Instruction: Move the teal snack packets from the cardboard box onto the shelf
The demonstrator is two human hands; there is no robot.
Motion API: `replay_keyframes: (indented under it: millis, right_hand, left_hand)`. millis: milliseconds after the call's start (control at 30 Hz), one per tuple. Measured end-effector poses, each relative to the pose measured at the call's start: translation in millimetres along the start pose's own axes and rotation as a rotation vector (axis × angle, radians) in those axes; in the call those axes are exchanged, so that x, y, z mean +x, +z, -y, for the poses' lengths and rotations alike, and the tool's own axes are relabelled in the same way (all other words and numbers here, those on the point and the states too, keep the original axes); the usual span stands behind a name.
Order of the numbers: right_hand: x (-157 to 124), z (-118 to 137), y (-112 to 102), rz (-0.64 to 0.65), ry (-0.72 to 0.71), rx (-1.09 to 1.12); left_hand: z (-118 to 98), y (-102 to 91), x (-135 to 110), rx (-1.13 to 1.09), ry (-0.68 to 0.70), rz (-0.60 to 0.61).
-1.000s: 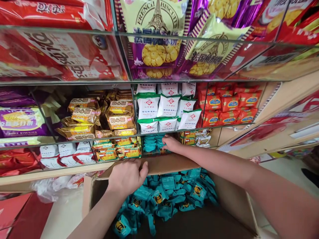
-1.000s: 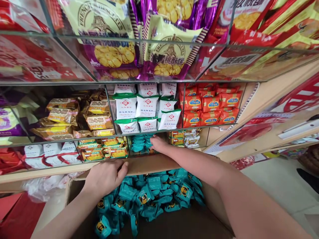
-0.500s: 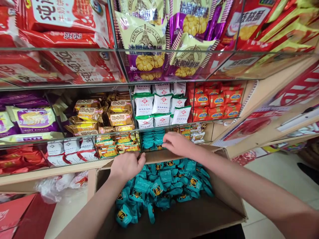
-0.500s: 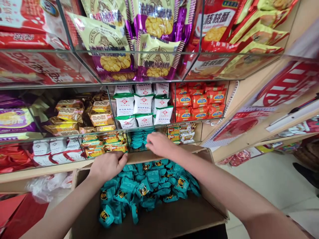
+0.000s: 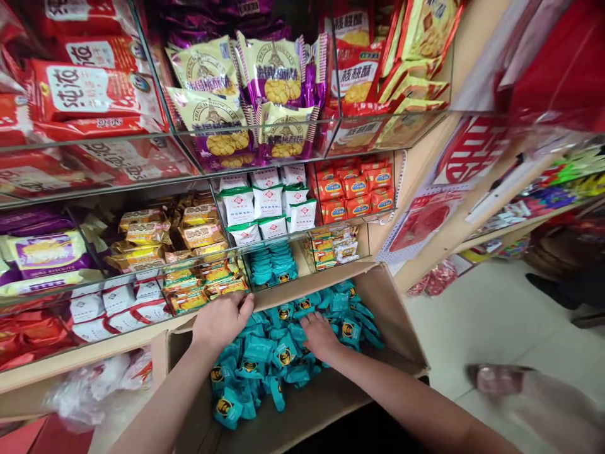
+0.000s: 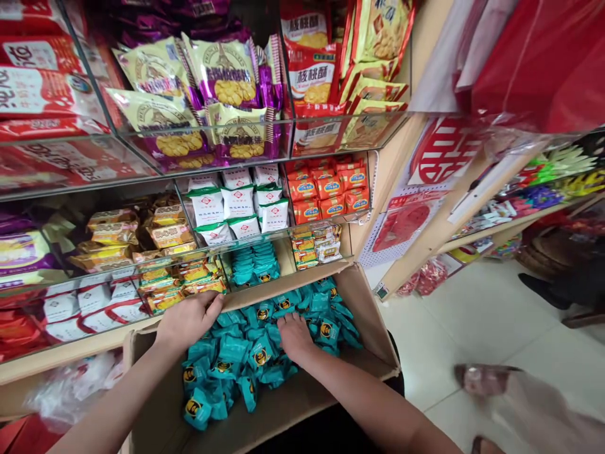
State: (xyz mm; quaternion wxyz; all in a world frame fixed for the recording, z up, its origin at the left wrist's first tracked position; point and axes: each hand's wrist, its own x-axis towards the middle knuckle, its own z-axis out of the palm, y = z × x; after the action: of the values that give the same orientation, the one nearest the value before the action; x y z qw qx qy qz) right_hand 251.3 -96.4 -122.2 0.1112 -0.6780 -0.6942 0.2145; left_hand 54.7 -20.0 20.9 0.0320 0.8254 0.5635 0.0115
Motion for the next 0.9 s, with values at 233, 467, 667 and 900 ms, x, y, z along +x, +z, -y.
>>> replay_keyframes:
  millis: [233, 467, 667, 900]
  right_hand:
    - [-49, 11, -63, -0.040, -0.005, 0.484]
    - [-63, 53, -78, -0.231, 0.143, 1.227]
    - [-56, 59, -66, -0.575, 0.262, 1.084]
    - [-59, 58, -70, -0.639, 0.288, 0.942]
  left_hand:
    - [-45, 31.6, -56, -0.601, 0.222, -0.232]
    - [-97, 40.4, -65, -0.993, -0.199, -0.229]
    - [-111, 34.8, -70, -1.083, -0.211, -0.306]
    - [-111, 35.6, -70, -1.074, -0.238, -0.343]
